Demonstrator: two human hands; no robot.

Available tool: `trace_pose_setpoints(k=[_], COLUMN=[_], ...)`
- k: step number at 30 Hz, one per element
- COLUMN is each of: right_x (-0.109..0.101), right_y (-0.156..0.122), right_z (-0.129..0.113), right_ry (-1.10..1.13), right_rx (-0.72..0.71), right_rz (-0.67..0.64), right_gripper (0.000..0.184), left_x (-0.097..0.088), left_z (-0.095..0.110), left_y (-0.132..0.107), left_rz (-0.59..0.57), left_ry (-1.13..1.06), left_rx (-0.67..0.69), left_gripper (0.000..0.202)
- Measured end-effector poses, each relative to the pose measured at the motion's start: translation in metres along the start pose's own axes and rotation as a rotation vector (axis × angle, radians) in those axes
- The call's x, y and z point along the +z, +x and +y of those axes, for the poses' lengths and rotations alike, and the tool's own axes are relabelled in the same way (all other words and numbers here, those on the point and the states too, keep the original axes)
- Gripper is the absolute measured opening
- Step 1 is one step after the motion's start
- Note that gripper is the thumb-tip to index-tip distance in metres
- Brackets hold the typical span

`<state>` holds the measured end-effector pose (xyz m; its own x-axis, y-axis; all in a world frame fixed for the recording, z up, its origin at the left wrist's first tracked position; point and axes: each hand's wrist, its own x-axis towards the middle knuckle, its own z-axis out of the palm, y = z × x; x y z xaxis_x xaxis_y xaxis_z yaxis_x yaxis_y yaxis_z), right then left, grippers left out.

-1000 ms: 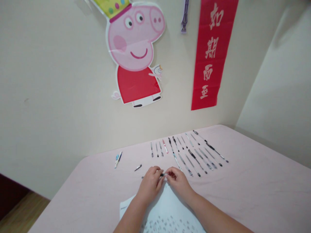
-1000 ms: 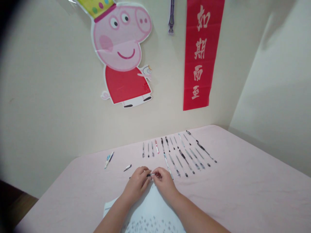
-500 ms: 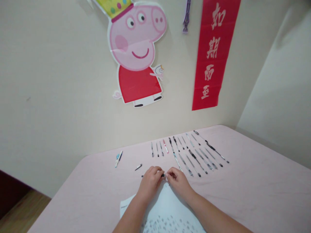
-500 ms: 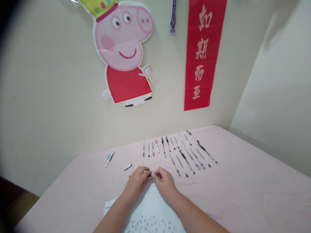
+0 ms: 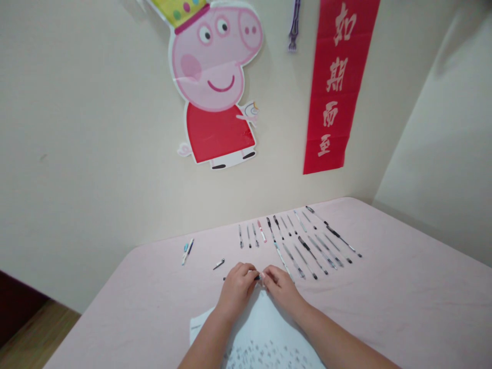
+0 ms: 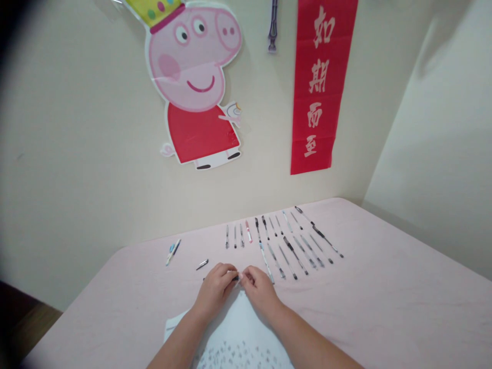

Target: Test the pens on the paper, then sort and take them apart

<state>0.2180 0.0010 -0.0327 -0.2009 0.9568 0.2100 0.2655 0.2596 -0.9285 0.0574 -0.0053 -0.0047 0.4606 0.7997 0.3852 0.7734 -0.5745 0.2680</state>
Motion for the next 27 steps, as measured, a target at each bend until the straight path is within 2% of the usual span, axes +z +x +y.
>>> trace_pose_setpoints(k=[4, 14, 20, 27], right_x=[0.0015, -0.0006, 0.0004, 0.0002], right_y=[-0.0001, -0.0007, 0.0002, 0.0006], right_z=[0.0006, 0.0002, -0.0003, 0.0016], right_ry=[0.011, -0.052, -0.023, -0.008], right_rx=[0.003, 0.019, -0.03, -0.033], right_rz=[0.01, -0.06, -0.027, -0.059], right_gripper=[0.009, 0.034, 0.016, 0.026], left_x=[-0.0003, 0.0006, 0.0, 0.0001], left_z=[-0.0008, -0.0002, -0.0007, -0.0008], left_y=[-0.0001, 0.0002, 0.0, 0.0006], left_rz=[0.007, 0.06, 0.035, 0.035], left_ry=[0.0, 0.012, 0.004, 0.001], left_rx=[-0.012, 0.037, 0.018, 0.018], left_gripper=[0.018, 0.017, 0.014, 0.013])
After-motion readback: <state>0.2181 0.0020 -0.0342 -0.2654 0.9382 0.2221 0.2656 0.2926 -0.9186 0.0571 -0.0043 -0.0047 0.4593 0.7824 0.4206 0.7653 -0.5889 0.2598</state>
